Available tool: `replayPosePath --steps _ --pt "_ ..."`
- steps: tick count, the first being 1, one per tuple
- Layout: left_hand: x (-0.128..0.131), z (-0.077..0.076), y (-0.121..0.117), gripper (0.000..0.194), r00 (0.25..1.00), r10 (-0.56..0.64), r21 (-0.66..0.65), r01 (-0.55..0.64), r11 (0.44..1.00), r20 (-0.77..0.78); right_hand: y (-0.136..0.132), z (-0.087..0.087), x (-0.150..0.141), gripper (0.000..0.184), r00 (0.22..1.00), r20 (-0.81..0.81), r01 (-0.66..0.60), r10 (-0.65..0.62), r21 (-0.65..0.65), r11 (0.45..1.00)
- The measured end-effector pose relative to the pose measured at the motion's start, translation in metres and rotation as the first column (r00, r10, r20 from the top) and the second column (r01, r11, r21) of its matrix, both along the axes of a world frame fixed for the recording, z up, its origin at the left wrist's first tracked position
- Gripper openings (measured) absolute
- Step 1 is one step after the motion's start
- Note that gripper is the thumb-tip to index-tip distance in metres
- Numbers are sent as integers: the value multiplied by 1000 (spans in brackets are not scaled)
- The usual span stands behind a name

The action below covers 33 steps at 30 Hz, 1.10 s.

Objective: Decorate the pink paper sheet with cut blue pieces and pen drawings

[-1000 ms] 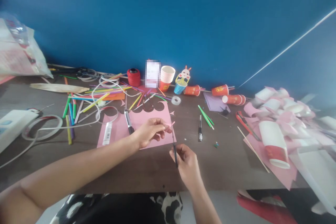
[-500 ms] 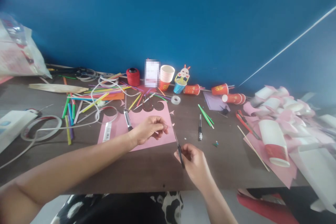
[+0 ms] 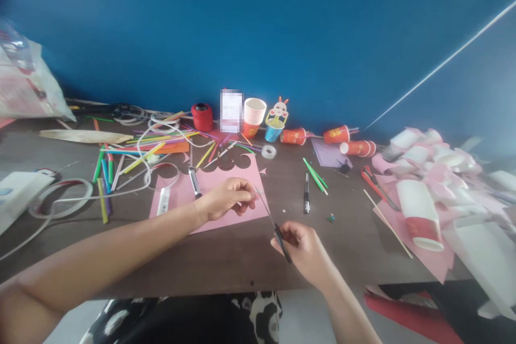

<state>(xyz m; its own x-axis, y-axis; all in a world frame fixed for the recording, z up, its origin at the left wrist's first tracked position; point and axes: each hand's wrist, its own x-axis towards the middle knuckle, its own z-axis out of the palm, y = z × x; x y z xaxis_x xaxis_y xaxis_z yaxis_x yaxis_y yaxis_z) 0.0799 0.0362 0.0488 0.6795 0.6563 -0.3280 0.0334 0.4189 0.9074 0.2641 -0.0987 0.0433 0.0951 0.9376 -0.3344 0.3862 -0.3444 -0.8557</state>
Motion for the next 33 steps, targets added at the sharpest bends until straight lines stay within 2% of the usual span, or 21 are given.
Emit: replayPosePath --steps 6,12,17,22,26,29,33 --pt "-1 4 -1 10 998 -40 17 41 999 -46 1 1 1 28 999 -15 -43 42 -35 998" --pt "-1 2 0 5 996 -51 23 53 998 -74 0 -1 3 28 999 -15 -35 34 -48 998" --pt "-1 -3 1 6 999 -43 -68 42 997 -15 -1 -4 -3 27 1000 -14 2 -2 -17 1000" --pt "1 -11 -1 13 996 23 -266 1 964 86 1 -4 -12 25 997 62 52 -54 32 998" --pt "4 -16 -6 13 985 113 -389 -55 919 128 1 -9 -16 24 995 54 79 -83 59 995" --pt "6 -17 -10 15 973 205 -435 -139 889 109 1 -14 -18 22 996 37 82 -85 63 995" --pt "7 -14 -15 16 956 278 -414 -217 884 93 0 -16 -20 20 997 15 81 -82 62 995"
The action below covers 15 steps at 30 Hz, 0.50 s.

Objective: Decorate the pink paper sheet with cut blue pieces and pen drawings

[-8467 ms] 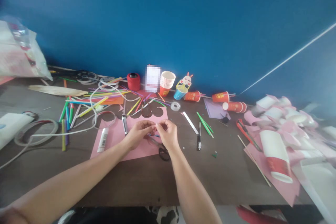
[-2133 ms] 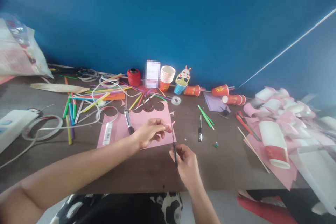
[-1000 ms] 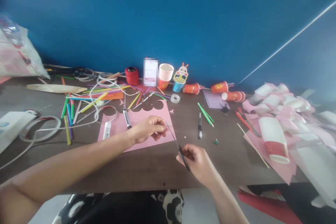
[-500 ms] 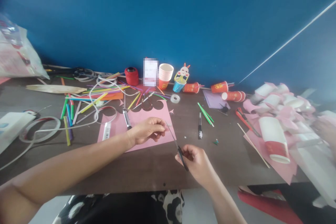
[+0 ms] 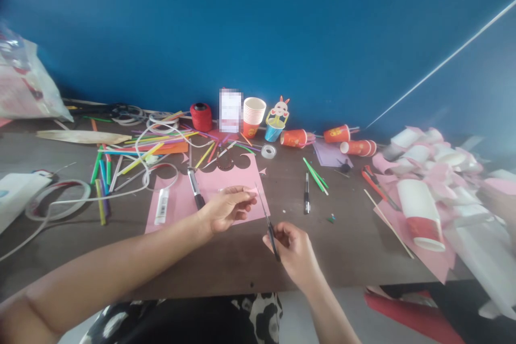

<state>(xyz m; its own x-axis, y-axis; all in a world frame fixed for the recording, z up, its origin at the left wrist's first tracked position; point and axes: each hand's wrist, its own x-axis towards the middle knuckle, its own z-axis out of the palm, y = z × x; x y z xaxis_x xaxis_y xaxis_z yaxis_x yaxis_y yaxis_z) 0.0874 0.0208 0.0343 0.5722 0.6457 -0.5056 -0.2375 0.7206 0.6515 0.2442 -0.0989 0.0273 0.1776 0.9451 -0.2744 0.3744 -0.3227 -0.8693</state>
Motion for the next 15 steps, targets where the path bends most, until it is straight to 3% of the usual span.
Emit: replayPosePath --steps 15 --pt "0 6 -5 10 999 44 28 -44 999 -7 2 0 -5 17 996 -91 -5 1 -36 999"
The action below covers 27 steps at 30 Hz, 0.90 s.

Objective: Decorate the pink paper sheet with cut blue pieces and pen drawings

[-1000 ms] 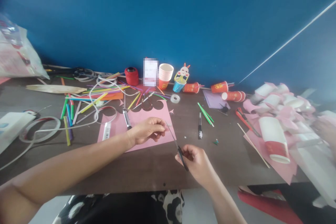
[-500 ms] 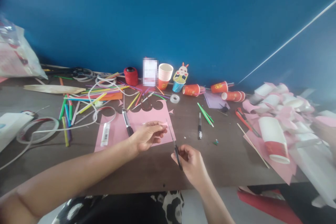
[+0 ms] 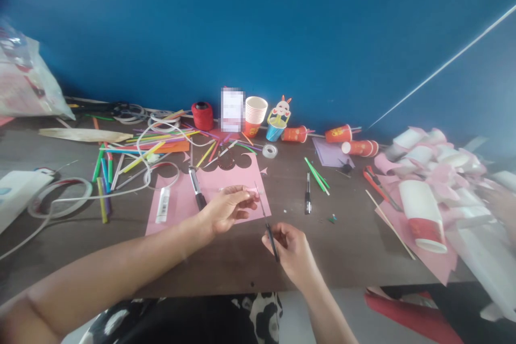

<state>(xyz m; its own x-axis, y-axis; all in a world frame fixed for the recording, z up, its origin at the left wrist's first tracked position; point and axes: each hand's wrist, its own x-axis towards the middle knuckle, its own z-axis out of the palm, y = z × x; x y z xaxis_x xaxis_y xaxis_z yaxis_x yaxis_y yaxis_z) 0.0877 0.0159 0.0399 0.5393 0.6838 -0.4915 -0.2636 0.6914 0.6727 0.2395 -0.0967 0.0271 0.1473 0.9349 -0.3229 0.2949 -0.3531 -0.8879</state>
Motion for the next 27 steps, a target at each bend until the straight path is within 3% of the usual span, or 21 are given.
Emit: replayPosePath --steps 8,27 --pt "2 0 -1 12 1000 11 -16 -11 1000 7 -1 -1 2 18 998 67 -14 13 13 1000" --pt "2 1 0 10 1000 -2 -59 3 998 18 -2 4 1 26 999 41 24 -24 4 1000"
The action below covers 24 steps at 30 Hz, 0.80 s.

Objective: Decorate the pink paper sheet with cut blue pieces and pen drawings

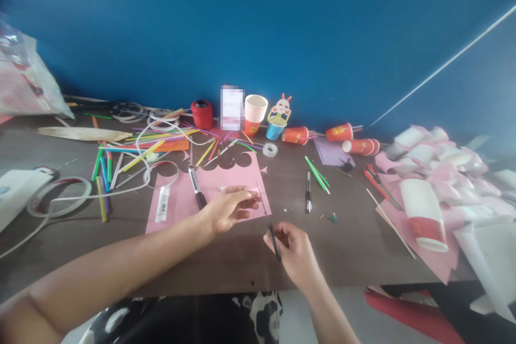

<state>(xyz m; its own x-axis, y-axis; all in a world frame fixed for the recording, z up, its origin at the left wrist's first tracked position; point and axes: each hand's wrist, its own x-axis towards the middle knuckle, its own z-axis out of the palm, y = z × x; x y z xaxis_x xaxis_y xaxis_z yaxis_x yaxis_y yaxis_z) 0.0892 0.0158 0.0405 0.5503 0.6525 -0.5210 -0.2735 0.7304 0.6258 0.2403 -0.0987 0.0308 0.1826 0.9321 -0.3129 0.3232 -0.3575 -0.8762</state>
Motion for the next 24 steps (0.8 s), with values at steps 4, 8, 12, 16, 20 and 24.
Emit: replayPosePath --steps 4,8,12,16,20,24 --pt "0 3 1 10 1000 -9 6 10 1000 -23 0 0 3 25 999 26 -25 25 -1 1000" --pt "-2 3 3 12 998 -33 58 37 998 -56 0 5 5 27 997 66 -44 46 -21 999" --pt "-3 1 5 14 995 -67 94 73 993 -67 0 12 6 29 993 103 -50 54 -39 998" --pt "-3 -1 6 16 992 -94 81 101 992 -89 0 14 7 29 992 110 -51 56 -51 997" --pt "-4 -1 7 16 989 -113 86 121 989 -94 -2 14 9 30 992 103 -61 67 -58 996" --pt "-5 -1 7 17 990 -113 91 120 989 -78 -3 15 9 29 995 79 -57 62 -56 997"
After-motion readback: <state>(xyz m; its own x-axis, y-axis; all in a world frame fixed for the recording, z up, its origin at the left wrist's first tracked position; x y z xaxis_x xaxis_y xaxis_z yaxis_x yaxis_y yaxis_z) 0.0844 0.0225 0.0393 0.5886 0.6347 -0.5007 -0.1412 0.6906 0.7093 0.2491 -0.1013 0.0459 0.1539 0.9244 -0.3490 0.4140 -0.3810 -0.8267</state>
